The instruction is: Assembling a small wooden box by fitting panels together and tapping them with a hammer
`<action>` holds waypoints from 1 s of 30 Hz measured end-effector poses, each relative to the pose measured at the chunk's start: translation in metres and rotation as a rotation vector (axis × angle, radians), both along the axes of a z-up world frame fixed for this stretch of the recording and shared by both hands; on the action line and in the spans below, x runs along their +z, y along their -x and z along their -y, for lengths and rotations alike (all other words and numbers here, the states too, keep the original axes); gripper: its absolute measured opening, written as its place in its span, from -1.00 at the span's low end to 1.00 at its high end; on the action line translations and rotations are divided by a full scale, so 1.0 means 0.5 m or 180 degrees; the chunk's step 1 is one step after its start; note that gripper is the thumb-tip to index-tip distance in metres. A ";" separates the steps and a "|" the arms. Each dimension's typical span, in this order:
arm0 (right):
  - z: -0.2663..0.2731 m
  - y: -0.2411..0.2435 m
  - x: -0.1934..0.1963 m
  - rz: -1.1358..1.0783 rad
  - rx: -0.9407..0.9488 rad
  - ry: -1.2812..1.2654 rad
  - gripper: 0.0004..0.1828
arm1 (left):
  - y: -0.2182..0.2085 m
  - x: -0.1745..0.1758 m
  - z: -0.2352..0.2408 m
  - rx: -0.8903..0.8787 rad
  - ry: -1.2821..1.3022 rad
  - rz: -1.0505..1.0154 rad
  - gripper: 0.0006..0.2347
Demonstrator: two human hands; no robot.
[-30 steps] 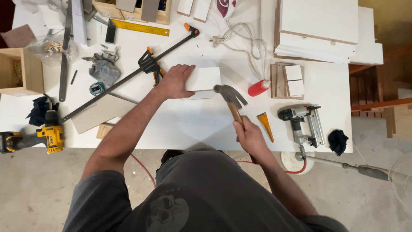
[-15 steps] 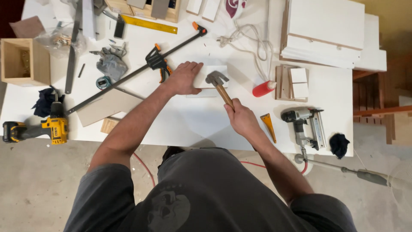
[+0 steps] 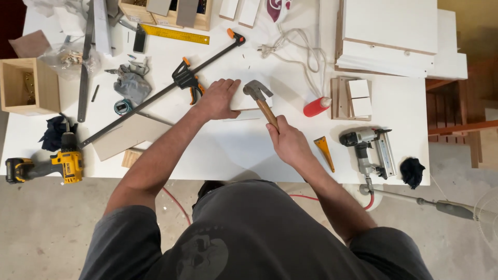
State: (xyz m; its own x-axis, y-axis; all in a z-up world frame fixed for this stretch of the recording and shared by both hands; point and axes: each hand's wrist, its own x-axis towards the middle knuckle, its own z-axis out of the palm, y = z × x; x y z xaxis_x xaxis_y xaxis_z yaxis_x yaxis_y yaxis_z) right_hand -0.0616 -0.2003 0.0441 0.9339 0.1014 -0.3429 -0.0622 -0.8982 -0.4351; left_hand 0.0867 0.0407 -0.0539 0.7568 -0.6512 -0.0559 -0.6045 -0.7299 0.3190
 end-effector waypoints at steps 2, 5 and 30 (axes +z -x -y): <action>-0.004 0.018 -0.007 -0.0143 0.0078 0.0097 -0.53 | 0.005 -0.003 -0.001 0.0029 -0.0062 0.0011 -0.15; 0.003 0.017 -0.055 -0.0139 0.0110 0.0155 -0.54 | -0.001 -0.013 0.007 0.0036 -0.0163 0.0150 -0.11; 0.078 0.064 -0.066 0.0292 -0.1079 -0.0970 -0.65 | -0.006 -0.022 -0.006 -0.0002 -0.0191 0.0055 -0.13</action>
State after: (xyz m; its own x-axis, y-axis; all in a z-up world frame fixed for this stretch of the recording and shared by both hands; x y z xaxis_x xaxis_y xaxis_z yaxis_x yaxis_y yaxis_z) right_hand -0.0936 -0.2393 0.0110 0.9568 -0.1314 -0.2593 -0.2792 -0.6641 -0.6936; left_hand 0.0899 0.0440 -0.0650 0.7576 -0.6476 -0.0818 -0.6101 -0.7470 0.2641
